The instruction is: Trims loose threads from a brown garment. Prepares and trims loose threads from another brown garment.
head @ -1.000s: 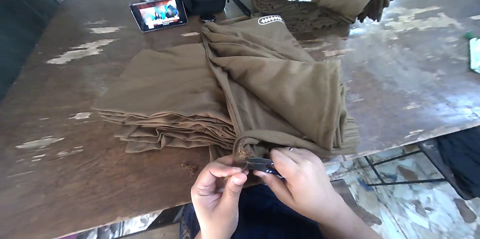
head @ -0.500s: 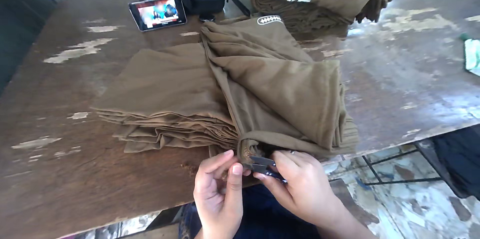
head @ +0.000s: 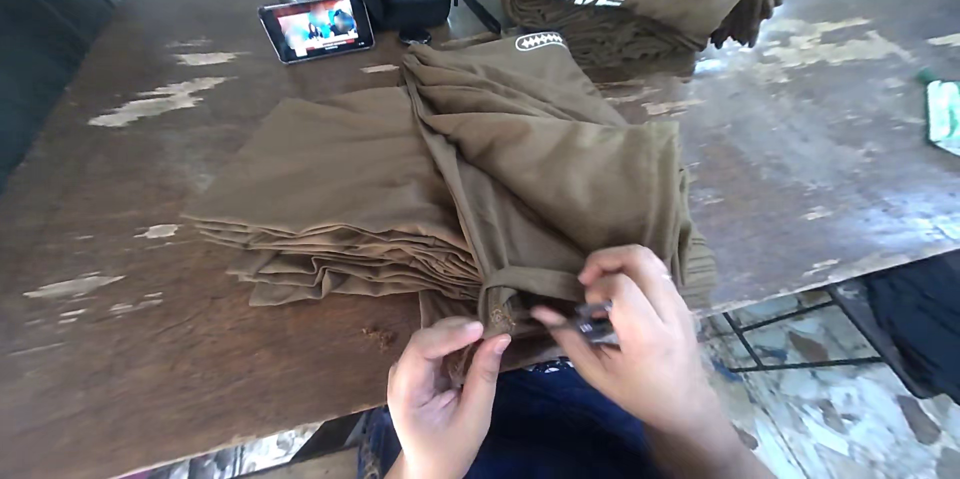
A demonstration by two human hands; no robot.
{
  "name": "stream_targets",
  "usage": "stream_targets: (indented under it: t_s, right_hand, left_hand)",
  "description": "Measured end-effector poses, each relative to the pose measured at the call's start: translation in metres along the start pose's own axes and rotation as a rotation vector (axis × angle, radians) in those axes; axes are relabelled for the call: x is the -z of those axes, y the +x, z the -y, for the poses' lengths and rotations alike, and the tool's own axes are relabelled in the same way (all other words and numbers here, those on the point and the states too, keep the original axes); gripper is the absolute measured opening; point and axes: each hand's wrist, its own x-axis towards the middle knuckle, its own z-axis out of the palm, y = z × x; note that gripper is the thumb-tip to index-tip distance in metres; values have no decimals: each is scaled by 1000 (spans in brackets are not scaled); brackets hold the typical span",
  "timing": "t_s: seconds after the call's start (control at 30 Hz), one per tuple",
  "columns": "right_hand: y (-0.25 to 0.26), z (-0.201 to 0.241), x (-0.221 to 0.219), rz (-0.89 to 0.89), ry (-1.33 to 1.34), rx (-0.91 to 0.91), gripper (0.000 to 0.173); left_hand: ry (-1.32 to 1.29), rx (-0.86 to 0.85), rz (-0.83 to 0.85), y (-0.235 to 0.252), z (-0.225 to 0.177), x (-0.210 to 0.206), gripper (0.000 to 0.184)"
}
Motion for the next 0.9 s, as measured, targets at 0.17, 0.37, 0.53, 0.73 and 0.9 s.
stream_targets:
  t_s: [0.17,0.37,0.53,0.73,0.9]
  right_hand:
    - [-2,-19,9,-65,423,51,8]
    - [-7,-17,11,290,76,122,24]
    - [-10,-14,7,370,-193,224,55]
    - [-11,-11,4,374,-260,228,57]
    - [-13,-8,3,393,-263,195,55]
  left_hand:
    - [144,-133,154,3,6,26,12]
    - [81,45,322,-1,6,42,7]
    - [70,93,287,-3,5,37,6]
    - [73,29,385,-2,7,39,5]
    - [33,61,409,-1,10,42,5]
